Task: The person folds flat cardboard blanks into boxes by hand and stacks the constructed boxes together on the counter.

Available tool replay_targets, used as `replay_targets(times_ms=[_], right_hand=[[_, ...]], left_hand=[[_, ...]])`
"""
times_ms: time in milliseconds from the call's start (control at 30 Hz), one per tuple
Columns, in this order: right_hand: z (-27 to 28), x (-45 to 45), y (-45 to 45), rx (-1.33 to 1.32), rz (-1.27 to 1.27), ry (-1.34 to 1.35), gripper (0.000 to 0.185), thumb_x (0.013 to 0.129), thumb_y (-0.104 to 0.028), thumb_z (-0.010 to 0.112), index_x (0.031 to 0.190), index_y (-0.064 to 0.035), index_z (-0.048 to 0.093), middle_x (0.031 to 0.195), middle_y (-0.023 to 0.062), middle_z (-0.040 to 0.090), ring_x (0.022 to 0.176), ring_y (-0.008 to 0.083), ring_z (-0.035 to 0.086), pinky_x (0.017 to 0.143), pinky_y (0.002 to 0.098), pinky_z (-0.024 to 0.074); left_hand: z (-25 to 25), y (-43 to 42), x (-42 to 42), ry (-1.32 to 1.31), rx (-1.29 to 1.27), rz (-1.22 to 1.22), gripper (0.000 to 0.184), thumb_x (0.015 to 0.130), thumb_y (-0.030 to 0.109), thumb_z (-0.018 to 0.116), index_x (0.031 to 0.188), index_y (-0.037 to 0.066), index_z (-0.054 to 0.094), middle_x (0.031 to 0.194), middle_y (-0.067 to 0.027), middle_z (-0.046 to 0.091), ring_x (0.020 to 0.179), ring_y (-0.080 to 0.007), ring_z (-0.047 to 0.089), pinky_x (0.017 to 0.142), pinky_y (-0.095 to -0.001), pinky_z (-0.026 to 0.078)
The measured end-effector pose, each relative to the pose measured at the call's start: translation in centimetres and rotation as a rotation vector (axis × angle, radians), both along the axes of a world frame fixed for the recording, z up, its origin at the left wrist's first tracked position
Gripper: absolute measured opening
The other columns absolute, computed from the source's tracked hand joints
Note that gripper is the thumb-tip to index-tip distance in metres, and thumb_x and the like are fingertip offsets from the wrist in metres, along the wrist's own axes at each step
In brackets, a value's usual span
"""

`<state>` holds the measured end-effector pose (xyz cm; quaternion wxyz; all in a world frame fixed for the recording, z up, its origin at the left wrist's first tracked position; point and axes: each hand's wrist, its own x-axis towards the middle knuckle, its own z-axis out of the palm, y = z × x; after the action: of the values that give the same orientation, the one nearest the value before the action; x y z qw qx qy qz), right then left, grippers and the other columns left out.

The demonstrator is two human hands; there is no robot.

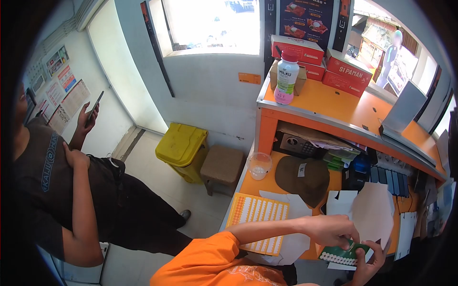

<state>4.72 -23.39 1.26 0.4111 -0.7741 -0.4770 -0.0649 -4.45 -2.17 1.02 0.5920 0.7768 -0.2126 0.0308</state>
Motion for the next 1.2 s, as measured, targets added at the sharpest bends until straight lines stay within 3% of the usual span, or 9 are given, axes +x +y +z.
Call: replay_targets(times_ms=[300, 400, 600, 767, 833, 967, 1067, 1167, 1200], right_hand=[[0.2, -0.4, 1.1, -0.091, -0.041, -0.132, 0.017, 0.085, -0.009, 0.063, 0.101, -0.0051, 0.066, 0.119, 0.0213, 0.052, 0.108, 0.0363, 0.053, 0.086, 0.0394, 0.0463], [-2.8, 0.8, 0.7, -0.004, -0.118, 0.23, 0.03, 0.086, -0.03, 0.061, 0.09, -0.001, 0.054, 0.104, 0.0106, 0.048, 0.088, 0.018, 0.051, 0.079, 0.0307, 0.0399], [-8.3, 3.1, 0.3, 0.181, -0.107, 0.237, 0.024, 0.093, -0.027, 0.053, 0.095, -0.0028, 0.051, 0.107, 0.0095, 0.046, 0.079, 0.0115, 0.051, 0.066, 0.0264, 0.0429], [-13.5, 0.4, 0.5, 0.474, -0.145, 1.168, 0.025, 0.092, -0.027, 0.053, 0.106, -0.0067, 0.05, 0.109, 0.0042, 0.053, 0.099, 0.0125, 0.05, 0.082, 0.0285, 0.0433], [-16.9, -1.7, 0.8, 0.599, -0.243, 1.303, 0.031, 0.091, -0.03, 0.054, 0.112, -0.0073, 0.05, 0.11, 0.0038, 0.053, 0.099, 0.0143, 0.053, 0.078, 0.0288, 0.047], [-22.4, -4.7, 0.1, 0.473, -0.104, 1.591, 0.036, 0.091, -0.029, 0.055, 0.118, -0.0071, 0.047, 0.112, 0.0043, 0.053, 0.108, 0.0171, 0.053, 0.079, 0.0336, 0.0519], [-21.6, -7.1, 0.8, 0.305, -0.216, 1.537, 0.036, 0.093, -0.025, 0.052, 0.121, -0.0049, 0.044, 0.11, 0.0081, 0.054, 0.098, 0.0189, 0.059, 0.075, 0.0332, 0.0546], [-21.7, -7.1, -0.3, 0.046, -0.072, 1.337, 0.034, 0.094, -0.019, 0.049, 0.122, -0.0019, 0.041, 0.107, 0.0127, 0.054, 0.083, 0.0202, 0.064, 0.07, 0.0321, 0.0564], [-22.3, -6.8, -0.6, -0.022, -0.078, 1.303, 0.036, 0.094, -0.016, 0.049, 0.124, 0.0004, 0.038, 0.101, 0.0151, 0.055, 0.068, 0.022, 0.065, 0.065, 0.0306, 0.0563]], left_hand=[[0.6, 0.2, -0.5, -0.017, 0.089, 0.105, 0.023, 0.085, 0.012, 0.056, 0.104, 0.001, 0.062, 0.077, -0.0168, 0.064, 0.07, -0.0318, 0.06, 0.063, -0.0395, 0.044], [0.1, 0.1, -0.3, -0.065, 0.17, 0.195, 0.024, 0.085, 0.016, 0.057, 0.104, 0.001, 0.061, 0.076, -0.0162, 0.064, 0.07, -0.0328, 0.06, 0.064, -0.0405, 0.045], [0.3, 0.7, -0.1, -0.046, 0.251, 0.393, 0.029, 0.088, 0.025, 0.056, 0.108, 0.004, 0.057, 0.084, -0.0108, 0.065, 0.086, -0.0287, 0.059, 0.071, -0.0395, 0.047], [-0.9, 1.2, 0.5, -0.105, 0.311, 0.517, 0.032, 0.088, 0.031, 0.055, 0.11, 0.008, 0.055, 0.098, -0.0069, 0.062, 0.101, -0.0263, 0.054, 0.079, -0.0393, 0.046], [-1.1, 1.5, 0.6, -0.04, 0.346, 0.493, 0.034, 0.088, 0.034, 0.055, 0.111, 0.009, 0.055, 0.101, -0.0072, 0.06, 0.102, -0.0267, 0.053, 0.081, -0.0401, 0.045], [-5.1, 2.7, 2.8, 0.085, 0.592, 0.384, 0.04, 0.084, 0.041, 0.058, 0.109, 0.008, 0.058, 0.097, -0.0099, 0.063, 0.097, -0.0305, 0.058, 0.079, -0.042, 0.046], [-7.6, 3.9, 4.2, 0.392, 0.863, 0.413, 0.047, 0.08, 0.049, 0.059, 0.104, 0.008, 0.063, 0.097, -0.0112, 0.064, 0.096, -0.0308, 0.061, 0.079, -0.0425, 0.046], [-11.8, 6.3, 4.8, 0.637, 0.994, 0.478, 0.057, 0.079, 0.057, 0.057, 0.105, 0.007, 0.065, 0.1, -0.0137, 0.065, 0.095, -0.0311, 0.061, 0.081, -0.0385, 0.048], [-13.2, 7.3, 4.7, 0.698, 0.946, 0.481, 0.062, 0.079, 0.061, 0.053, 0.108, 0.008, 0.064, 0.104, -0.0139, 0.064, 0.096, -0.0307, 0.061, 0.082, -0.0385, 0.048]])
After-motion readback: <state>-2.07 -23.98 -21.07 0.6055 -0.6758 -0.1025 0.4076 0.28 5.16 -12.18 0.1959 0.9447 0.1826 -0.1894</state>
